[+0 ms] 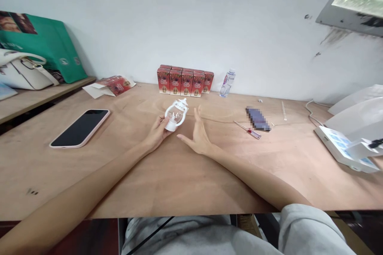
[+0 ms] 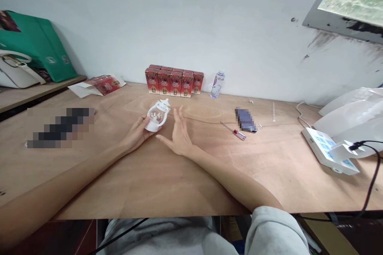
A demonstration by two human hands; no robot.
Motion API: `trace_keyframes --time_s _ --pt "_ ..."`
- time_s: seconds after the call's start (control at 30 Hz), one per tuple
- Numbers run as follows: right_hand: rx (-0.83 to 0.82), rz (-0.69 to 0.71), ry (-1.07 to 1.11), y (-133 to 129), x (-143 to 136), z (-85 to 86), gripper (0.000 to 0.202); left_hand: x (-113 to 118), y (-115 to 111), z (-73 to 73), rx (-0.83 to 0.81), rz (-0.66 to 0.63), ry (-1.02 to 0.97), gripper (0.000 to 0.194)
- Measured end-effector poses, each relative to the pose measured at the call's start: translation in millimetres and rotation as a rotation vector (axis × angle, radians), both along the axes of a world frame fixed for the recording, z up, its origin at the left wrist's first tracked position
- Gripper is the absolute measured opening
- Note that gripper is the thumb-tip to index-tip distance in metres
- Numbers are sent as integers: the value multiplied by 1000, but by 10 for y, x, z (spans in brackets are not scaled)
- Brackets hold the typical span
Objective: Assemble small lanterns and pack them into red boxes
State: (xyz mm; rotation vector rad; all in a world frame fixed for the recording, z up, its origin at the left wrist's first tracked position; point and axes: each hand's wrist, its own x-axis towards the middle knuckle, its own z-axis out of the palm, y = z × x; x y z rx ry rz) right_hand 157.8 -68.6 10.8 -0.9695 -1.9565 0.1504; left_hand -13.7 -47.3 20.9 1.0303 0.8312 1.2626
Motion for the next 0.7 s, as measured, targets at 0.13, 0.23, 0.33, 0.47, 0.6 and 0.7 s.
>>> trace_keyframes --time_s 0.13,0.23,0.33,0.47,0.6,0.7 --pt "-432 308 515 147 -6 -61 85 16 -41 -42 260 -80 428 38" --pt "-635 369 742 230 -3 -61 66 23 -29 -46 418 -158 607 43" --pt "-613 305 859 254 -10 -57 58 -40 97 -55 449 -176 666 41" --pt "-423 87 881 263 -1 -93 53 -344 458 -78 281 165 656 28" --pt "-290 -154 759 250 45 -109 50 -768 857 -74 133 505 457 25" --pt "-254 -264 594 206 65 -79 46 -1009 1089 -46 136 543 365 26"
